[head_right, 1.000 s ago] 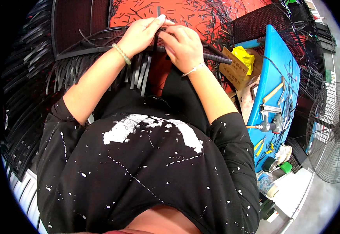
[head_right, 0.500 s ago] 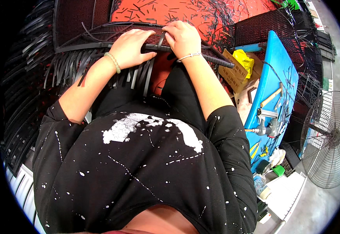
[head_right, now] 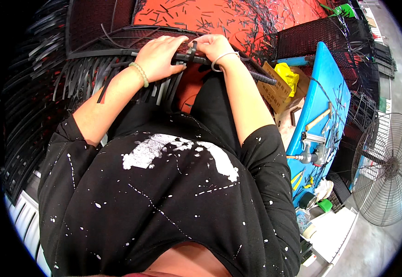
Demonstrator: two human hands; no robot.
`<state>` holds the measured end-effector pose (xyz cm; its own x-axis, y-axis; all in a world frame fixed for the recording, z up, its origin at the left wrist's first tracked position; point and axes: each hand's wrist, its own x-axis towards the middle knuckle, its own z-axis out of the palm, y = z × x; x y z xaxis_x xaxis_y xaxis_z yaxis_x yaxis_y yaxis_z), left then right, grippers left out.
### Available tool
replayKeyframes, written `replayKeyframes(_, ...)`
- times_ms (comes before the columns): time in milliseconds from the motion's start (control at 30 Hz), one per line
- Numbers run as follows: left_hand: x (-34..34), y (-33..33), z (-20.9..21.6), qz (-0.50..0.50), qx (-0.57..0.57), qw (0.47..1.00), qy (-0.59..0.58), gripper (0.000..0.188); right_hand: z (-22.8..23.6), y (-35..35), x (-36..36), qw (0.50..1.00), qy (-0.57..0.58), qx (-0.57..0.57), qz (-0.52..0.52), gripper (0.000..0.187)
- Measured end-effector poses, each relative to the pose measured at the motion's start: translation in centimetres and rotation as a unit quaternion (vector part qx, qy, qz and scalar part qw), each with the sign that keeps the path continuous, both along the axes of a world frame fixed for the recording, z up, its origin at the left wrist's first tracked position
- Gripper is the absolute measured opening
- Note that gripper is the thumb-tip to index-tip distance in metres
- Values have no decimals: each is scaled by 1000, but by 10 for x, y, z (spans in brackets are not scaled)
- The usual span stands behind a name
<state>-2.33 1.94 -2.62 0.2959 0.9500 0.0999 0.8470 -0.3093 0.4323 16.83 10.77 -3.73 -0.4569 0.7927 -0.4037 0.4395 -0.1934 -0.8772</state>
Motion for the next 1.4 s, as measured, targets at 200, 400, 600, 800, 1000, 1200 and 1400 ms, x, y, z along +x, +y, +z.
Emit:
replayKeyframes(200, -1, 0, -2, -4, 21, 1000, -7, 70, -7, -2, 3, 992, 12, 72, 103, 16)
replayKeyframes(400, -4, -14, -1, -56, 182, 975, -115, 54, 0, -5, 13, 952, -29, 214, 216, 19)
replayKeyframes(600, -6, -20, 2, -129, 205, 964, -107, 16, 9, -12, 17, 950, -33, 221, 217, 24)
replayKeyframes(800, -2, -30, 31, -135, 232, 943, -197, 13, 23, -31, 23, 926, 4, 300, 229, 37)
replayKeyframes(1000, -6, -33, 10, -126, 180, 969, -111, 17, 15, -45, 15, 908, -50, 391, 143, 30)
replayKeyframes(1200, -5, -33, 6, -149, 183, 969, -74, 18, 5, -52, 16, 864, -54, 483, 131, 29)
replayKeyframes(1400, 0, -31, 2, -147, 214, 965, -47, 18, 1, -56, 16, 837, -94, 521, 139, 30)
